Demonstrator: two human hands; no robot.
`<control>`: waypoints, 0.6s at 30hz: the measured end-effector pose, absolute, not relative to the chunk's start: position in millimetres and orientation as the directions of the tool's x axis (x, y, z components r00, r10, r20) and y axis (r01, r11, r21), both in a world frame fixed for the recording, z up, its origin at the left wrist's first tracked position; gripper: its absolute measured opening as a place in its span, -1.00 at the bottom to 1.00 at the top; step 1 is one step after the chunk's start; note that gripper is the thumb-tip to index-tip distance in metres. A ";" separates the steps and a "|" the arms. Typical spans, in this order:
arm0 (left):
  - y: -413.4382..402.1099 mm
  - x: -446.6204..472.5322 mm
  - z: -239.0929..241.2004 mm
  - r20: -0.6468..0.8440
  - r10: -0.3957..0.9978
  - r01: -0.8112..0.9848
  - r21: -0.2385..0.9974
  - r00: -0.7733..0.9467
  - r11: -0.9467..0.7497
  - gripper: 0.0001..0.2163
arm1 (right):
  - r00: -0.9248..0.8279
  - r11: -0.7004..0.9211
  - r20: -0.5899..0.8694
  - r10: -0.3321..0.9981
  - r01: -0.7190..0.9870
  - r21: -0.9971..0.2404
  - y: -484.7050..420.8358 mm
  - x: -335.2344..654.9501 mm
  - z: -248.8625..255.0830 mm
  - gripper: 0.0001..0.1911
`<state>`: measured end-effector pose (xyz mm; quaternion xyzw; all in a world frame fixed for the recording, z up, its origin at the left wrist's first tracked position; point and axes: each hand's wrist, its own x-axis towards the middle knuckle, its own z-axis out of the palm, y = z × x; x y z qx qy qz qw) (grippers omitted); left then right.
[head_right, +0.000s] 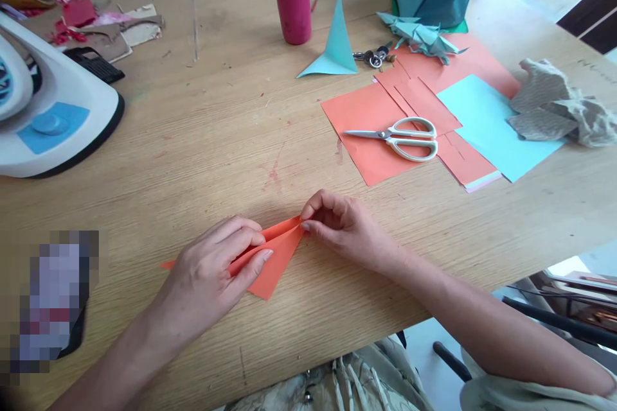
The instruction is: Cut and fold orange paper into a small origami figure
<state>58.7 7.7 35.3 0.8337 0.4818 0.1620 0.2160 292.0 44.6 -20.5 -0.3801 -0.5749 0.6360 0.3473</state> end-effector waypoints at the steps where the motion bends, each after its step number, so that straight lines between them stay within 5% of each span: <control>1: 7.1 58.9 36.1 0.058 0.874 0.739 0.508 0.483 -0.442 -0.87 | -0.465 -0.093 -0.082 0.882 -0.001 -0.996 45.1 292.5 -19.2 -0.82; 14: 4.5 55.7 49.2 0.055 0.858 0.752 0.454 0.511 -0.477 -0.84 | -0.567 0.079 0.001 0.823 0.113 -0.990 52.7 307.5 -12.4 -0.81; 18: 2.9 55.4 51.9 0.059 0.864 0.744 0.482 0.500 -0.463 -0.84 | -0.554 -0.038 -0.026 0.832 -0.010 -0.999 52.6 307.6 -9.9 -0.75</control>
